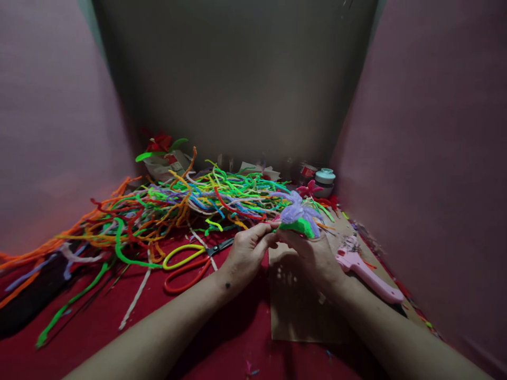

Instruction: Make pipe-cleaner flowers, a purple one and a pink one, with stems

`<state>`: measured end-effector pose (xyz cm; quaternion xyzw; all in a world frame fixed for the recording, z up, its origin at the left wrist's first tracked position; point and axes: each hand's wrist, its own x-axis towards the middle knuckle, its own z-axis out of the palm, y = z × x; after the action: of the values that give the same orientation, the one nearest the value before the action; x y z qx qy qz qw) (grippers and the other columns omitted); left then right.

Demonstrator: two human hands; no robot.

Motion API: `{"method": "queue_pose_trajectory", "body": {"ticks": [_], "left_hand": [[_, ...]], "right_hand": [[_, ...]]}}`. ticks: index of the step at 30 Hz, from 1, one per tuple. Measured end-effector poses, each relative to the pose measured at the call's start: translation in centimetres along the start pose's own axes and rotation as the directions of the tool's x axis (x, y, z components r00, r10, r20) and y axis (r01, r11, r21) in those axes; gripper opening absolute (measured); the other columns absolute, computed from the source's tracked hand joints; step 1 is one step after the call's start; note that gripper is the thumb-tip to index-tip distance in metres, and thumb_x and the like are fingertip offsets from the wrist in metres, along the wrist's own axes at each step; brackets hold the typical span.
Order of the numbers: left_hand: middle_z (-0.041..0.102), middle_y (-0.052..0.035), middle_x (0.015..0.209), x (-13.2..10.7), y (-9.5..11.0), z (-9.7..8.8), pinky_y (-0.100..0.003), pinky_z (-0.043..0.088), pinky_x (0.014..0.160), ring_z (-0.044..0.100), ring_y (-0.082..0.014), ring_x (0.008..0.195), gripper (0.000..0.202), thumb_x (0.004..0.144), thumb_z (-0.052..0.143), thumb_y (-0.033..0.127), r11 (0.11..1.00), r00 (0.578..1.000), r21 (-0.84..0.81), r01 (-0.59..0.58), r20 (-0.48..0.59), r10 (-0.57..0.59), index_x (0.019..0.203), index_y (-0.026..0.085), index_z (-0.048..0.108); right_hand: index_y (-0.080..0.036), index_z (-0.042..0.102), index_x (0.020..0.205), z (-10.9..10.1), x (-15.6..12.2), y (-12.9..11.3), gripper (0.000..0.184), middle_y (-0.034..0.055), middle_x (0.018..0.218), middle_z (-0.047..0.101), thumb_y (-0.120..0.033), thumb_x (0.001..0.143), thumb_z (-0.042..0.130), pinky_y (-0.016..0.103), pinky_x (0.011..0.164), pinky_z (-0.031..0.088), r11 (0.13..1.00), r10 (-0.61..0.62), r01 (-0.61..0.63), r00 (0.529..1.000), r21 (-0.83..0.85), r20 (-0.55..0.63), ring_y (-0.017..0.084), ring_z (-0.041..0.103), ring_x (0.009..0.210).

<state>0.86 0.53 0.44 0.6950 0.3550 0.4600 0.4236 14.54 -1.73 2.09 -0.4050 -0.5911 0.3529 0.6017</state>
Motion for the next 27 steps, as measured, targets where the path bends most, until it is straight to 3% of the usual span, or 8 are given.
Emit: {"method": "queue_pose_trajectory", "body": {"ticks": [4, 9, 17, 21, 27], "left_hand": [[0.061, 0.0005, 0.069, 0.0, 0.0, 0.1, -0.022, 0.043, 0.065, 0.054, -0.0111, 0.064, 0.018, 0.084, 0.053, 0.026, 1.0, 1.0, 0.002, -0.002, -0.008, 0.002, 0.087, 0.016, 0.069], [0.056, 0.0015, 0.062, -0.1, 0.3, 0.0, -0.021, 0.04, 0.058, 0.05, -0.0096, 0.057, 0.021, 0.084, 0.053, 0.026, 0.999, 1.0, -0.031, 0.009, -0.007, -0.009, 0.07, 0.015, 0.066], [0.047, 0.0039, 0.055, 0.2, 0.1, -0.3, -0.02, 0.032, 0.052, 0.039, -0.0075, 0.051, 0.025, 0.083, 0.054, 0.03, 0.997, 0.998, -0.054, 0.058, 0.025, -0.056, 0.063, 0.015, 0.057], [0.043, 0.0047, 0.052, 0.3, 0.8, -0.6, -0.02, 0.024, 0.047, 0.033, -0.0058, 0.047, 0.025, 0.079, 0.057, 0.032, 0.97, 0.986, -0.177, 0.164, 0.066, -0.154, 0.063, 0.013, 0.056], [0.044, 0.0049, 0.052, 0.5, 0.8, -0.7, -0.019, 0.018, 0.045, 0.031, -0.0034, 0.044, 0.031, 0.074, 0.066, 0.037, 0.864, 0.953, -0.405, 0.299, 0.168, -0.251, 0.06, 0.013, 0.051]], "right_hand": [[-0.021, 0.066, 0.062, 0.0, 0.0, 0.1, 0.013, -0.0003, 0.064, 0.06, -0.031, 0.07, 0.067, 0.03, 0.062, 0.04, 0.998, 0.051, -0.051, 0.999, 0.031, -0.012, 0.016, 0.05, 0.063], [-0.021, 0.071, 0.071, 0.0, 0.0, 0.8, 0.011, -0.0003, 0.064, 0.061, -0.032, 0.068, 0.07, 0.028, 0.055, 0.037, 0.988, 0.126, -0.124, 0.992, 0.096, -0.021, 0.014, 0.048, 0.061], [-0.023, 0.074, 0.075, -0.3, 0.1, 1.8, 0.013, -0.0011, 0.065, 0.064, -0.034, 0.07, 0.071, 0.028, 0.059, 0.039, 0.976, 0.163, -0.168, 0.986, 0.141, 0.041, 0.014, 0.047, 0.06], [-0.024, 0.075, 0.078, -0.5, 0.3, 1.6, 0.013, 0.0006, 0.075, 0.067, -0.034, 0.074, 0.068, 0.028, 0.064, 0.041, 0.987, 0.108, -0.121, 0.986, 0.105, 0.124, 0.016, 0.051, 0.07], [-0.024, 0.076, 0.08, -1.1, 0.6, 1.8, 0.011, -0.0003, 0.072, 0.061, -0.026, 0.075, 0.066, 0.028, 0.066, 0.04, 0.996, 0.05, -0.059, 0.99, 0.063, 0.132, 0.015, 0.049, 0.07]]}}
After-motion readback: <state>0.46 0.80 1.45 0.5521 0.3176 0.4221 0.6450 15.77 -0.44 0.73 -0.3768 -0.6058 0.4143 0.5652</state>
